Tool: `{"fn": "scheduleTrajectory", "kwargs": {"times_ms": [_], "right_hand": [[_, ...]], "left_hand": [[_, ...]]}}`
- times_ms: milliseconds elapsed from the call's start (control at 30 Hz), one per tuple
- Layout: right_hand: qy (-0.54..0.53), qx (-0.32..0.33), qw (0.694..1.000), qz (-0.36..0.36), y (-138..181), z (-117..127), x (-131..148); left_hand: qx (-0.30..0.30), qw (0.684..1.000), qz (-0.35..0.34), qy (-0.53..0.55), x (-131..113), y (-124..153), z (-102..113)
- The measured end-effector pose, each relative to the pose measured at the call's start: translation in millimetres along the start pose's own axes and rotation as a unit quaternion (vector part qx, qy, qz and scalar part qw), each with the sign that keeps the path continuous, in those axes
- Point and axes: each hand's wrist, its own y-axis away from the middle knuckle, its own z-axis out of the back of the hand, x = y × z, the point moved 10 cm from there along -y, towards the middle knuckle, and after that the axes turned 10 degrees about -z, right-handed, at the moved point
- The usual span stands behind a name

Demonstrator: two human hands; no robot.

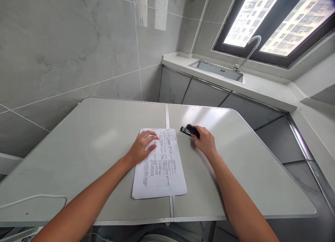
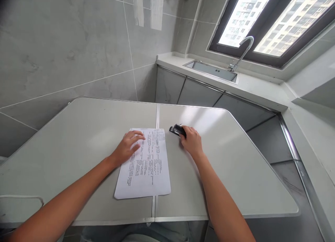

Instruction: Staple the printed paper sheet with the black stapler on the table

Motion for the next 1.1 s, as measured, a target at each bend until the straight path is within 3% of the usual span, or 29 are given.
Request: {"fn": "scheduleTrajectory", "kwargs": {"times_ms": [67,133,167,267,333,400,500,700,933,1100], "right_hand": [[-0.027,-0.075,0.996,-0.026,1.4,17.3,6.5],[-0.073,-0.093,0.993,-0.024,8.6,22.9,29.1],[-0.101,-0.071,0.992,-0.014,14.2,18.5,46.3],[-0.174,0.074,0.981,0.034,43.2,-18.4,111.9],[-0.178,0.142,0.972,0.062,66.6,-43.1,151.6],[-0.17,0.191,0.963,0.089,84.7,-62.3,179.1],[-0.182,0.228,0.95,0.109,97.0,-71.9,189.4],[-0.186,0.265,0.936,0.134,114.0,-57.1,165.4],[-0.186,0.228,0.951,0.092,111.4,-48.5,140.3],[-0.195,0.223,0.95,0.094,110.5,-31.0,100.8]], "left_hand": [[-0.135,0.982,0.058,0.118,24.4,4.7,29.3],[-0.245,0.931,0.1,0.251,52.1,14.3,49.3],[-0.291,0.9,0.111,0.306,64.6,19.2,57.7],[-0.411,0.79,0.124,0.437,97.2,34.9,81.4],[-0.454,0.726,0.131,0.5,112.5,42.0,90.7],[-0.469,0.689,0.132,0.536,120.8,45.1,95.8],[-0.476,0.67,0.127,0.555,124.9,46.9,98.3],[-0.466,0.662,0.132,0.572,124.9,43.7,89.6],[-0.469,0.66,0.145,0.568,127.0,45.1,88.2],[-0.462,0.664,0.149,0.57,125.9,44.7,86.2]]}}
